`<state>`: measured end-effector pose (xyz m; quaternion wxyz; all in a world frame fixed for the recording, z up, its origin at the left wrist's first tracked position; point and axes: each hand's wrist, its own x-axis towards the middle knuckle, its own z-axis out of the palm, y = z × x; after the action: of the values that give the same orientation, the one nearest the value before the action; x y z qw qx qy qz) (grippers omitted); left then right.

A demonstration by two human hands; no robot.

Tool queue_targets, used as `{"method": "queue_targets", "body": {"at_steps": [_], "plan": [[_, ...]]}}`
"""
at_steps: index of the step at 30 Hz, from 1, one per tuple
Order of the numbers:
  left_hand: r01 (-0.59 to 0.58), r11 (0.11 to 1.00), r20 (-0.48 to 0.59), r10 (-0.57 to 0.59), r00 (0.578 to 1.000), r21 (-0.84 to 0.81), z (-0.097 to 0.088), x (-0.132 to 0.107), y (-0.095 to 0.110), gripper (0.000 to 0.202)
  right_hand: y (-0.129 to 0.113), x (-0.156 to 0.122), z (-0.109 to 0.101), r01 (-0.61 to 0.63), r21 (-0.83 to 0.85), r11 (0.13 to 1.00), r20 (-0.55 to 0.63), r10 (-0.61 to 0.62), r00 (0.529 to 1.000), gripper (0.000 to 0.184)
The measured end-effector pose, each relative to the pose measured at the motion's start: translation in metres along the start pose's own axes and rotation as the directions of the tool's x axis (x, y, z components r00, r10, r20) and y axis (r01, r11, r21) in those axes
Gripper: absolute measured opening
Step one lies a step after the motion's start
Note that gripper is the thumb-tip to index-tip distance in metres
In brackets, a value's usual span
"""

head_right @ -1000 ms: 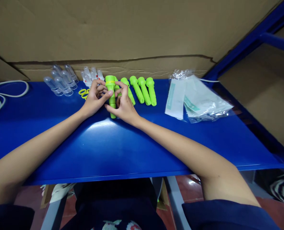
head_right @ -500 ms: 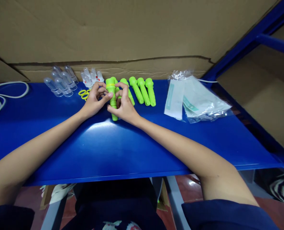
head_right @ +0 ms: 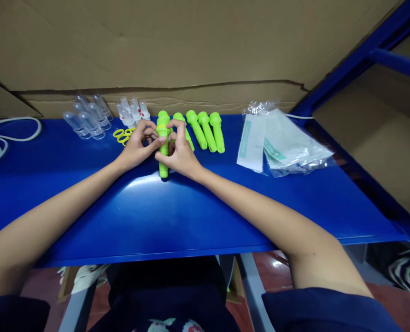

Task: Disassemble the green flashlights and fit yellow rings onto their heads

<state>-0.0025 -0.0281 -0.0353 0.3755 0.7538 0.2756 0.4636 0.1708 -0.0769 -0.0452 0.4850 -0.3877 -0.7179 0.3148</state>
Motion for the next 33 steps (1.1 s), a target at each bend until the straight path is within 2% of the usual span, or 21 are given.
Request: {"method": "queue_targets", "body": {"at_steps": [8, 12, 18, 27, 33], "plan": [[-0.060, 0.997, -0.035, 0.062, 0.997, 0.053, -0.003, 0.001, -0.010, 0.073, -0.002, 0.000, 0.001, 0.019, 0.038, 0.999, 0.016, -0.019, 1.000, 0.065], [-0.079, 0.997, -0.043, 0.079, 0.996, 0.008, -0.002, 0.002, -0.007, 0.067, 0.002, 0.000, 0.000, 0.018, 0.052, 0.998, 0.008, -0.018, 1.000, 0.059], [-0.050, 0.996, -0.083, 0.043, 0.996, -0.075, -0.001, 0.002, -0.003, 0.059, 0.005, 0.002, 0.001, 0.071, 0.063, 0.995, -0.025, -0.069, 0.997, 0.057], [-0.094, 0.995, -0.121, 0.089, 0.989, -0.040, -0.001, 0.003, 0.001, 0.057, -0.001, 0.003, 0.001, 0.028, 0.189, 0.982, 0.003, -0.029, 1.000, 0.067], [-0.083, 0.997, -0.154, 0.082, 0.985, -0.005, -0.002, 0.004, 0.003, 0.060, -0.004, 0.003, -0.001, -0.050, 0.168, 0.985, 0.017, 0.047, 0.999, 0.065]]}}
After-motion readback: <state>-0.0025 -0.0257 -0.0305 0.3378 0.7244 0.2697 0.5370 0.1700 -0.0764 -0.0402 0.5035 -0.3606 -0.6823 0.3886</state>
